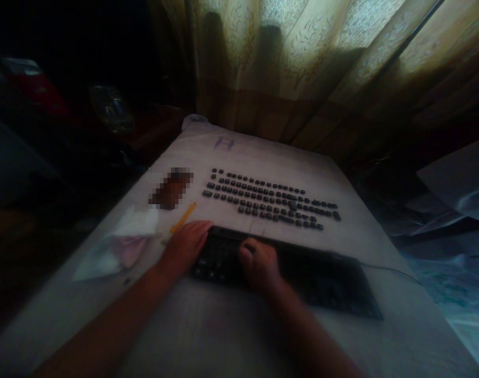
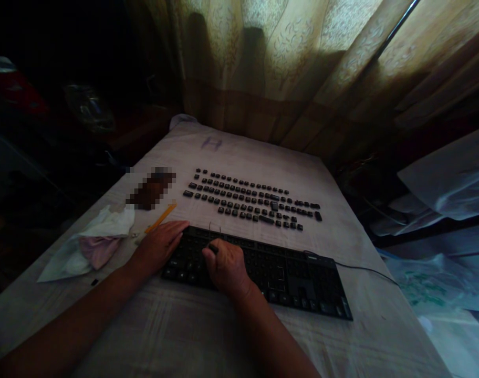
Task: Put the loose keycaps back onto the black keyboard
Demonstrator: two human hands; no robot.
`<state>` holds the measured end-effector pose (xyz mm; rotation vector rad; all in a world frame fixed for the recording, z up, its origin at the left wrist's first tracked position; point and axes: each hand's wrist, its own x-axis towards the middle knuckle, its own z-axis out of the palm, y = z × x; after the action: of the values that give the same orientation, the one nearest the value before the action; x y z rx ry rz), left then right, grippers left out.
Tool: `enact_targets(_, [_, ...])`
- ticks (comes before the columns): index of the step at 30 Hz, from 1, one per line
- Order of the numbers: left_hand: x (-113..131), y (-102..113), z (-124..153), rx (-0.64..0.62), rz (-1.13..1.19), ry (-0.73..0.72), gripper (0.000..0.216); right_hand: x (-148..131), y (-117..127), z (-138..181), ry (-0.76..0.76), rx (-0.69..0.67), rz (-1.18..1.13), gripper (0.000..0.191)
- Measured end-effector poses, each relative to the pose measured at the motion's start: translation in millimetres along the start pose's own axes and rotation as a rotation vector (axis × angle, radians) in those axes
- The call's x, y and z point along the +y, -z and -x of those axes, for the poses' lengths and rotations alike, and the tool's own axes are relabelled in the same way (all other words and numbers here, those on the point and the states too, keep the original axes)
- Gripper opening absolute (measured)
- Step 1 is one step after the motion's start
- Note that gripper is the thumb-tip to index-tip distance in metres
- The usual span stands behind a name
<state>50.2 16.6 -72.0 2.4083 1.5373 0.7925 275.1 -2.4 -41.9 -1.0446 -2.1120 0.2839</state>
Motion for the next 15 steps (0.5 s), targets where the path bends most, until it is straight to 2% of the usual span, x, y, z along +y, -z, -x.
enact_targets(5, [0,1,-1,0.01,-0.005,-0.001,0.039,-4,14,-4,-0.145,0.102,-0.062,0.057])
enact_targets(9, [4,8,-4,0.064,-0.021,-0.016,0.038,-5,20,-4,-0.503,0.216,-0.325,0.06])
enact_targets(11, [14,14,-4,0.105,-0.032,-0.019,0.035,-6,22,-3,-0.673,0.266,-0.479,0.061])
enact_targets(12, [22,17,-3,0.121,-0.032,-0.023,0.033,-7,22,-3,-0.711,0.286,-0.513,0.062])
enact_targets(15, [54,22,0,0.107,0.059,-0.066,0.024,-14,25,-4,-0.688,0.333,-0.517,0.061])
